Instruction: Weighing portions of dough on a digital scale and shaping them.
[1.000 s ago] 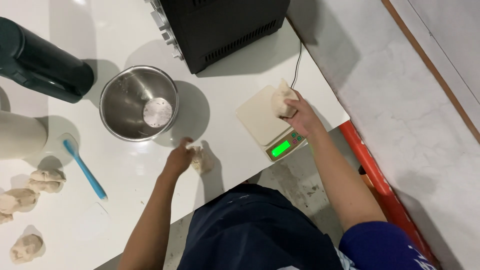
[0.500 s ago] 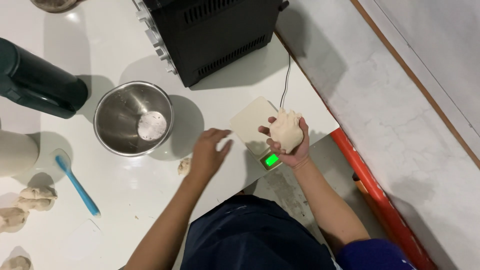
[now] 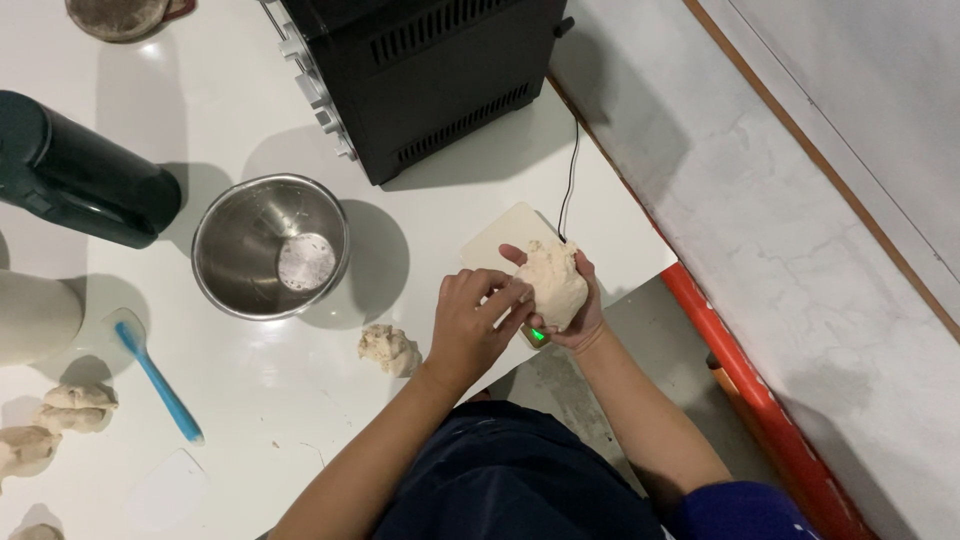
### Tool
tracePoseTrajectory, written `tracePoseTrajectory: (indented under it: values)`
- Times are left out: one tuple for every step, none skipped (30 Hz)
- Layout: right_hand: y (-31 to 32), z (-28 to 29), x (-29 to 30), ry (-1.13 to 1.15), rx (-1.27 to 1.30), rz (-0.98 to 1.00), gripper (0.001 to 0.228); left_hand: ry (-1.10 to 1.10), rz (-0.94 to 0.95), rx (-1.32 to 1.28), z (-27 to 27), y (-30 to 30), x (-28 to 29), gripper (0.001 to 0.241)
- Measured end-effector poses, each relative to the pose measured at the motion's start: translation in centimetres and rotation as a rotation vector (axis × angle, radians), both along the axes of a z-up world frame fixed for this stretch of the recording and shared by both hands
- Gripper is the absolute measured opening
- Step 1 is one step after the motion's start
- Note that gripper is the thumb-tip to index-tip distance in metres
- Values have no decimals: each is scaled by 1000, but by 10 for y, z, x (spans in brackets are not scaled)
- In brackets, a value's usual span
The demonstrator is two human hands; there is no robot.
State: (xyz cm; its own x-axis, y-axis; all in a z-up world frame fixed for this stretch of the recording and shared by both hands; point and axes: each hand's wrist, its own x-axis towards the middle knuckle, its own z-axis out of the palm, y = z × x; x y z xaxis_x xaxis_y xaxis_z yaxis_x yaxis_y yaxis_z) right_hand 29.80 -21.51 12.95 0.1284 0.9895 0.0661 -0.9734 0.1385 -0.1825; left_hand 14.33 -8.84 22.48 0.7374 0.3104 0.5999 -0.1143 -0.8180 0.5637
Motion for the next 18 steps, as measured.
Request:
tracePoseTrajectory:
  values:
    - [3,7,-2,0,1,0,97,0,0,1,-1,0,0,28]
    - [6,14,-5,-8,-46,-32,97,-7,0,44,-2,1,0,27]
    - [9,22,-8,-14,-93,-62,96,-14,2,87,-3,1,0,26]
    - [9,19,-8,-14,-93,-61,96,-13,3,87,-5,1,0,26]
    - [9,16,-8,-21,-114,-75,97,8,8,75,-8,3,1,25]
    - [9,13,-7,-28,-136,-89,97,29,13,63,-11,4,1,24]
    - [8,12,-8,-29,-135,-90,97,28,12,65,-14,5,1,24]
    - [8,11,-8,-36,-94,-61,97,40,3,61,-17,6,1,24]
    - [8,10,-8,-42,-53,-32,98,52,-7,58,-21,8,2,24]
    - [9,12,-8,-43,-52,-34,98,52,-8,59,-23,9,2,24]
    - [10,13,-9,-24,-44,-11,98,55,-17,76,-25,10,1,24]
    - [12,15,-10,-4,-36,13,98,58,-25,92,-27,11,1,24]
    - [13,16,-10,-4,-36,12,98,58,-25,92,-26,13,0,24]
    - [14,18,-11,18,-39,28,98,80,-34,83,-26,14,-1,24]
    - [15,19,-11,40,-43,44,97,100,-43,74,-25,15,-1,24]
    - [13,19,-10,39,-42,44,97,100,-43,75,-22,16,-2,24]
    - [13,18,-8,34,-42,34,97,90,-71,77,-20,18,-3,26]
    - [12,17,-7,29,-43,24,97,80,-100,79,-17,19,-5,28]
